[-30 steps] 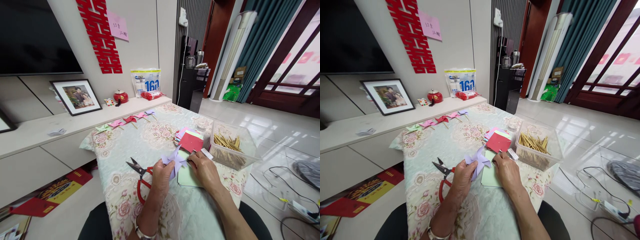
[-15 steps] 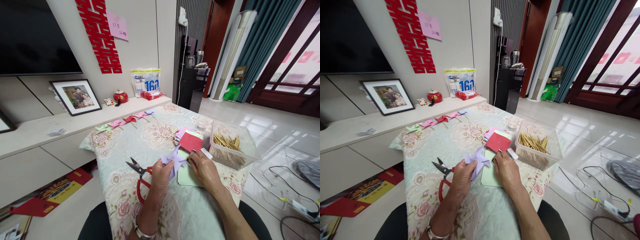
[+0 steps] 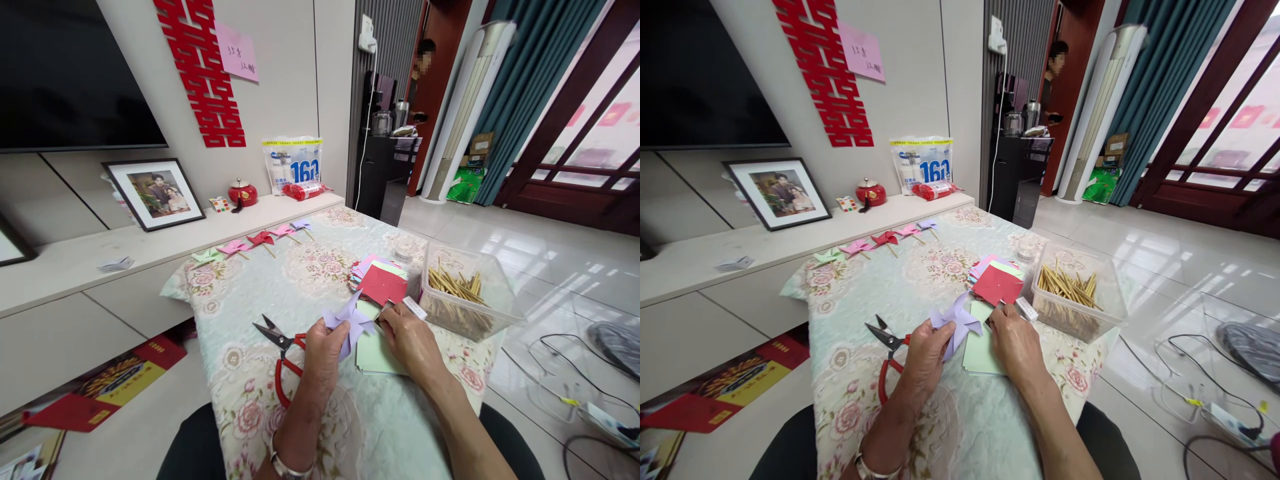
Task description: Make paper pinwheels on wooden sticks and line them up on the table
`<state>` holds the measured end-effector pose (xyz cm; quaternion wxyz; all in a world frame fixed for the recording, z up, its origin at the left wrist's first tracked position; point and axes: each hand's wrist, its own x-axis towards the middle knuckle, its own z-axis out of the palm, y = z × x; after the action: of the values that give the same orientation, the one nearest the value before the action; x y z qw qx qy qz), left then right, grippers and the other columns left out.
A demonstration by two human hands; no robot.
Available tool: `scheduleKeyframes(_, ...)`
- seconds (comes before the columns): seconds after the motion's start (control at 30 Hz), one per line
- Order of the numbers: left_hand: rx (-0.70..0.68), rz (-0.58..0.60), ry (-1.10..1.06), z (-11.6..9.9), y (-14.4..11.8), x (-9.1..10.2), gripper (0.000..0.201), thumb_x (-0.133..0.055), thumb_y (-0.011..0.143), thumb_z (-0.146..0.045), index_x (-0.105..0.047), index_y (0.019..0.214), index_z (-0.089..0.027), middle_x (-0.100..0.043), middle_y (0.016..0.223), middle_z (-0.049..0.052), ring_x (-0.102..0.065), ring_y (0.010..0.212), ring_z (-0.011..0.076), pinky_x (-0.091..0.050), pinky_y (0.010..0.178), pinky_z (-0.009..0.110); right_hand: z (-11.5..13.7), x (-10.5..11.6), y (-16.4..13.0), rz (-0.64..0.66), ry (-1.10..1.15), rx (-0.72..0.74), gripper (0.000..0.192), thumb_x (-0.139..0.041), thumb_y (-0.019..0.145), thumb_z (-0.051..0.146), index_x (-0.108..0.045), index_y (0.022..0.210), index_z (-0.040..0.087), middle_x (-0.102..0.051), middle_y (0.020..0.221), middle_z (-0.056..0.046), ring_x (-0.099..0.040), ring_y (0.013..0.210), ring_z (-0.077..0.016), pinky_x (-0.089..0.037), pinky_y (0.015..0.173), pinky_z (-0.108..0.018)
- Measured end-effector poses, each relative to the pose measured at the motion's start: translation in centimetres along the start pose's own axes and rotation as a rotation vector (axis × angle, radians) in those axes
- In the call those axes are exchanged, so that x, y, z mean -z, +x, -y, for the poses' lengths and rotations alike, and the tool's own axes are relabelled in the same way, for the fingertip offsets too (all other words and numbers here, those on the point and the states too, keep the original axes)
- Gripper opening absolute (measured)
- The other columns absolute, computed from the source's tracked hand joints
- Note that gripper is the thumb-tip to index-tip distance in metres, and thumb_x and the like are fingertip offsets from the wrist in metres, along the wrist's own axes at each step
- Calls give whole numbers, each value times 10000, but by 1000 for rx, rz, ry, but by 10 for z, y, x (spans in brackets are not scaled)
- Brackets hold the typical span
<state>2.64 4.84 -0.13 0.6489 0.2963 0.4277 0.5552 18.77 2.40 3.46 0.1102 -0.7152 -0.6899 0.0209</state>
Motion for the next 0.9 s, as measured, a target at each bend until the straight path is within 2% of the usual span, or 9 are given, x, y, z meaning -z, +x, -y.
scheduleKeyframes(0.17,-3,3,1,3,1,2,280,-813,592,-306,-712,790,-136,-690,634,1,-612,592,159,-489,606,261,2,1,0,-24,5,-42,152,-564,951,190,-673,1054,213,-664,1076,-62,-650,838,-187,-348,627,-268)
scheduleKeyframes(0.57,1,14,-2,4,2,3,279,-798,610,-310,-717,811,-133,-700,643,4,-597,560,147,-465,580,253,1,-1,2,15,-69,-61,162,-528,970,228,-687,939,208,-658,1000,-62,-638,767,-175,-283,575,-285)
scheduleKeyframes(0.9,4,14,-8,4,1,2,271,-793,621,-301,-709,816,-133,-692,633,-2,-591,557,142,-444,559,242,3,-2,2,26,-119,-56,176,-490,999,209,-656,947,182,-650,1003,-76,-634,749,-171,-267,563,-285)
